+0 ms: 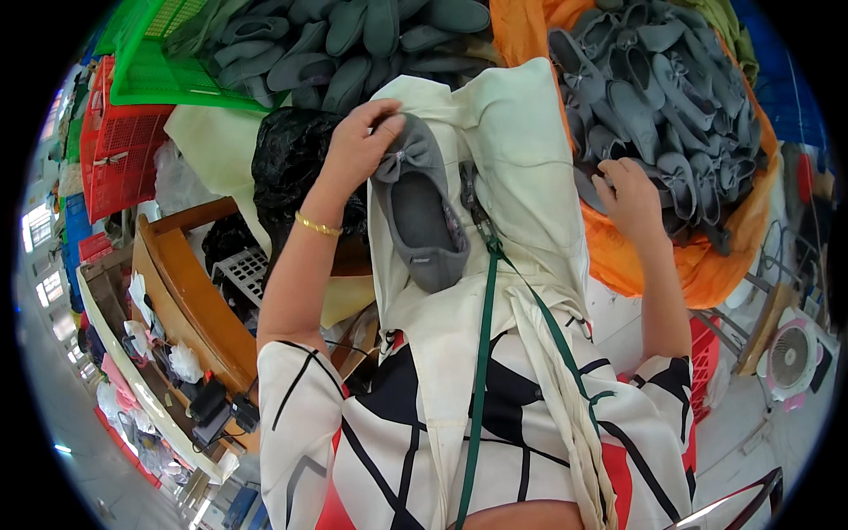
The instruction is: The person sews a decorative bow onto the front of a grey slip-on shoe using a needle and thread. They repeatedly pull the thread through the fabric, tie knots, and adjust the bow's position. The person handles multiple shoes from a nearby pile, working on them one at a time.
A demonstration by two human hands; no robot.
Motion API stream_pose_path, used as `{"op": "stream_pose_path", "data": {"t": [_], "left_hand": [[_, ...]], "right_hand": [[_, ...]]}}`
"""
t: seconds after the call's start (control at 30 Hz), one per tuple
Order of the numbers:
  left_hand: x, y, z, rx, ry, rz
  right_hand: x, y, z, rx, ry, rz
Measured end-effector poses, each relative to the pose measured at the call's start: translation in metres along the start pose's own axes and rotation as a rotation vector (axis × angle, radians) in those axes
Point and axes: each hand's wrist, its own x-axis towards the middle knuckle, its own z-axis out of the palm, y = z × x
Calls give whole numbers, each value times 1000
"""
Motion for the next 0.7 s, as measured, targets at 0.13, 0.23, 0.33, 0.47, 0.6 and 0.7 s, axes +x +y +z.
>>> {"op": "stream_pose_path", "data": {"t": [0.13, 0.23, 0.33, 0.47, 0.6, 0.7], "left_hand": [[-11, 6, -9, 157, 293, 8], [-31, 14, -17, 156, 110, -219], [-39, 25, -13, 108, 7, -337], [-36, 30, -8, -38, -27, -382], [-39, 36, -5, -99, -24, -227], [-44, 34, -1, -61, -10, -142]], "right_hand": [[21, -27, 6, 289, -52, 143], [48, -60, 28, 530, -58, 127], [80, -105, 57, 726, -99, 76], [109, -158, 74, 930, -304, 197], [104, -168, 80, 822, -254, 45], [94, -162, 85, 817, -225, 7]]}}
